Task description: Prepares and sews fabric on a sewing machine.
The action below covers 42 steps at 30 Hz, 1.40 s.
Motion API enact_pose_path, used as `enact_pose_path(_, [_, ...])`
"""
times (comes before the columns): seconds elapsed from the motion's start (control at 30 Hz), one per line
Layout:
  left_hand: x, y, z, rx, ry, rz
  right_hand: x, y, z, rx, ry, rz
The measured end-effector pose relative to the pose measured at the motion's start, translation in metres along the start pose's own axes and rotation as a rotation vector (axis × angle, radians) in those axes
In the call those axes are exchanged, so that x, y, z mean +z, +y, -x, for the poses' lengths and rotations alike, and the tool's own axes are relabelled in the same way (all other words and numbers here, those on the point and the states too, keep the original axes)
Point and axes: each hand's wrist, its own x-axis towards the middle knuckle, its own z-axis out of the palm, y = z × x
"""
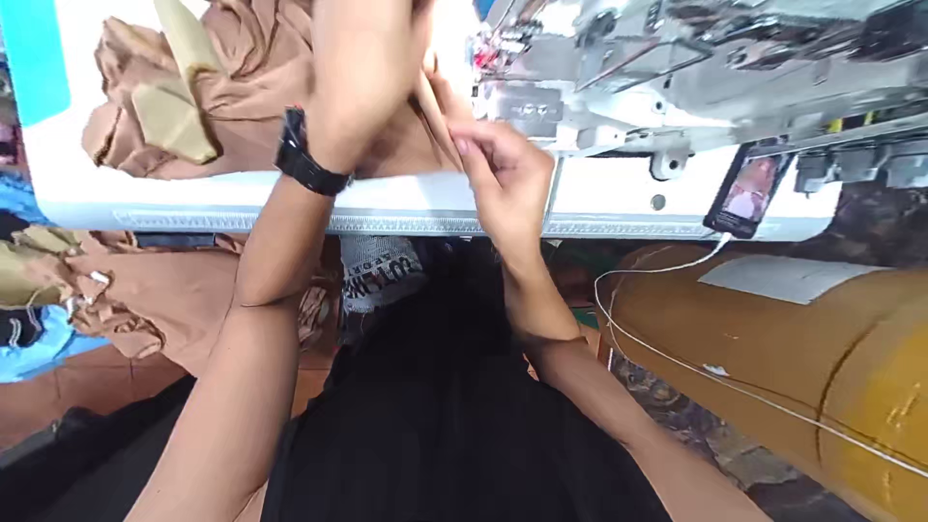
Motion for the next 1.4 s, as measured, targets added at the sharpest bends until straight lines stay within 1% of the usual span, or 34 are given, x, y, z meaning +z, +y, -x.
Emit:
enact_pose_path(0.03, [0.014,0.007,-0.004,0.011,-0.060,-0.027,-0.011,0.012,0.009,0.076,-0.019,-0.023])
enact_pose_path(0.07, [0.028,0.011,-0.005,0.024,-0.043,-0.054,-0.016,0.020,0.016,0.120,-0.012,-0.050])
enact_pose_path(0.13, [0.043,0.014,-0.008,0.074,0.051,-0.025,-0.013,0.025,0.022,0.142,0.062,-0.087])
enact_pose_path(0.2, [0.052,0.003,-0.020,0.212,0.116,0.131,-0.007,0.023,0.018,0.124,0.130,-0.087])
enact_pose_path(0.23, [0.054,-0.004,-0.030,0.273,0.114,0.205,-0.005,0.022,0.014,0.113,0.157,-0.091])
enact_pose_path(0.3, [0.054,-0.009,-0.044,0.340,0.087,0.258,0.000,0.023,0.010,0.105,0.189,-0.123])
enact_pose_path(0.37, [0.051,-0.010,-0.041,0.362,0.100,0.246,0.004,0.026,0.012,0.105,0.184,-0.164])
enact_pose_path(0.4, [0.042,-0.009,-0.035,0.354,0.087,0.215,0.001,0.027,0.014,0.096,0.155,-0.169])
enact_pose_path(0.43, [0.027,-0.006,-0.026,0.324,0.043,0.181,-0.005,0.029,0.015,0.068,0.108,-0.145])
enact_pose_path(0.47, [0.013,-0.004,-0.015,0.332,0.031,0.156,-0.014,0.032,0.017,0.019,0.059,-0.086])
enact_pose_path(0.5, [0.002,-0.007,-0.002,0.414,0.031,0.148,-0.023,0.035,0.018,-0.050,0.032,0.031])
enact_pose_path(0.53, [-0.004,-0.009,0.010,0.527,0.001,0.147,-0.030,0.038,0.019,-0.127,0.042,0.186])
enact_pose_path(0.6, [0.005,-0.012,0.022,0.728,-0.133,0.106,-0.039,0.042,0.014,-0.247,0.064,0.474])
enact_pose_path(0.67, [0.018,-0.013,0.019,0.817,-0.217,-0.052,-0.041,0.040,0.002,-0.289,0.018,0.641])
enact_pose_path(0.7, [0.015,-0.013,0.015,0.840,-0.229,-0.095,-0.041,0.039,-0.007,-0.318,-0.018,0.674])
enact_pose_path(0.77, [-0.007,-0.013,0.010,0.921,-0.243,-0.070,-0.041,0.040,-0.026,-0.423,-0.121,0.683])
enact_pose_path(0.83, [-0.036,-0.009,0.011,1.038,-0.264,0.018,-0.045,0.035,-0.041,-0.535,-0.299,0.545])
enact_pose_path(0.87, [-0.045,-0.005,0.014,1.058,-0.295,0.013,-0.048,0.032,-0.044,-0.574,-0.390,0.442])
enact_pose_path(0.9, [-0.048,-0.002,0.017,1.045,-0.316,-0.038,-0.050,0.030,-0.045,-0.603,-0.472,0.345])
enact_pose_path(0.93, [-0.044,-0.002,0.019,0.997,-0.339,-0.101,-0.053,0.026,-0.042,-0.612,-0.550,0.278])
enact_pose_path(0.97, [-0.035,-0.003,0.022,0.944,-0.349,-0.150,-0.056,0.024,-0.036,-0.609,-0.606,0.230])
enact_pose_path(1.0, [-0.021,-0.007,0.024,0.879,-0.356,-0.177,-0.057,0.024,-0.028,-0.610,-0.621,0.189])
enact_pose_path(1.03, [-0.004,-0.011,0.027,0.822,-0.341,-0.186,-0.056,0.026,-0.023,-0.606,-0.618,0.133])
enact_pose_path(1.13, [0.038,-0.024,0.039,0.737,-0.145,-0.115,-0.059,0.028,-0.028,-0.584,-0.571,-0.076])
enact_pose_path(1.23, [0.054,-0.020,0.048,0.650,-0.034,-0.025,-0.070,0.019,-0.050,-0.566,-0.586,-0.183])
enact_pose_path(1.3, [0.059,-0.015,0.048,0.622,-0.020,-0.017,-0.073,0.019,-0.052,-0.556,-0.580,-0.178])
enact_pose_path(1.37, [0.053,-0.025,0.041,0.682,-0.050,-0.021,-0.068,0.026,-0.036,-0.527,-0.526,-0.119])
enact_pose_path(1.4, [0.046,-0.035,0.035,0.746,-0.094,-0.009,-0.062,0.031,-0.026,-0.525,-0.492,-0.080])
